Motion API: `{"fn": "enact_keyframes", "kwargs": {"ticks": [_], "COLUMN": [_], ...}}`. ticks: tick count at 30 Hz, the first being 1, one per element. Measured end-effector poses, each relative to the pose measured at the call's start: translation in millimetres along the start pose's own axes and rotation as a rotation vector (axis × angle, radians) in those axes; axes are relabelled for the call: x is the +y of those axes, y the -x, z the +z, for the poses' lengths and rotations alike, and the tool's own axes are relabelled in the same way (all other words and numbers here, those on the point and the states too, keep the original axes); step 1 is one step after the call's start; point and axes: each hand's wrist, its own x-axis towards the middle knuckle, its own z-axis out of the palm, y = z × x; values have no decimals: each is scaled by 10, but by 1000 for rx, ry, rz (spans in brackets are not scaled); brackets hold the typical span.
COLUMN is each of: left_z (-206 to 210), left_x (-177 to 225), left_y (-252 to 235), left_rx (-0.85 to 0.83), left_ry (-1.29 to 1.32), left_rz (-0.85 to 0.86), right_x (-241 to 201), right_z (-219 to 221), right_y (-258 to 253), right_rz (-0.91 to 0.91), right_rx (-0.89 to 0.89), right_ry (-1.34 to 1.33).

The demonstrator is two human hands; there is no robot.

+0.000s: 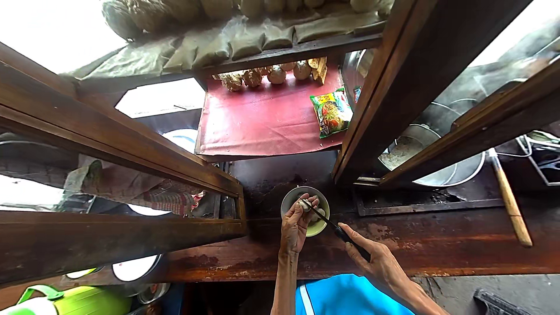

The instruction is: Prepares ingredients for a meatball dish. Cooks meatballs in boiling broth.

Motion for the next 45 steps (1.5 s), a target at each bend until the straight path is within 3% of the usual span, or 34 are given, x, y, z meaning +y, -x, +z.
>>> {"fn": "enact_keyframes", "kwargs": {"ticks": [6,11,19,26,33,39,45], "left_z": [37,-7,138,141,63,2,39], "left_x": [-68,-119,-116,-201,-34,28,77], "left_y": [6,21,-33,-32,-78,-67,-13], "left_rx": [51,-87,106,84,125,60,33], "left_ry": [-59,-229,-146,-111,-213,-223,-267], "left_rz": [-23,63,119,103,258,197,135], "right_x": [44,21,17,22,-97,-102,-16], "right_z": [132,117,84,95,-123,-162,-90], "right_y": [-100,-155,24,-2,91,-52,-64], "right_rz": [6,31,49,58,85,-77,-96], "right_rx": [4,10,8,18,-50,55,37], "right_ry": [-21,-33,-45,-64,-69,27,42]}}
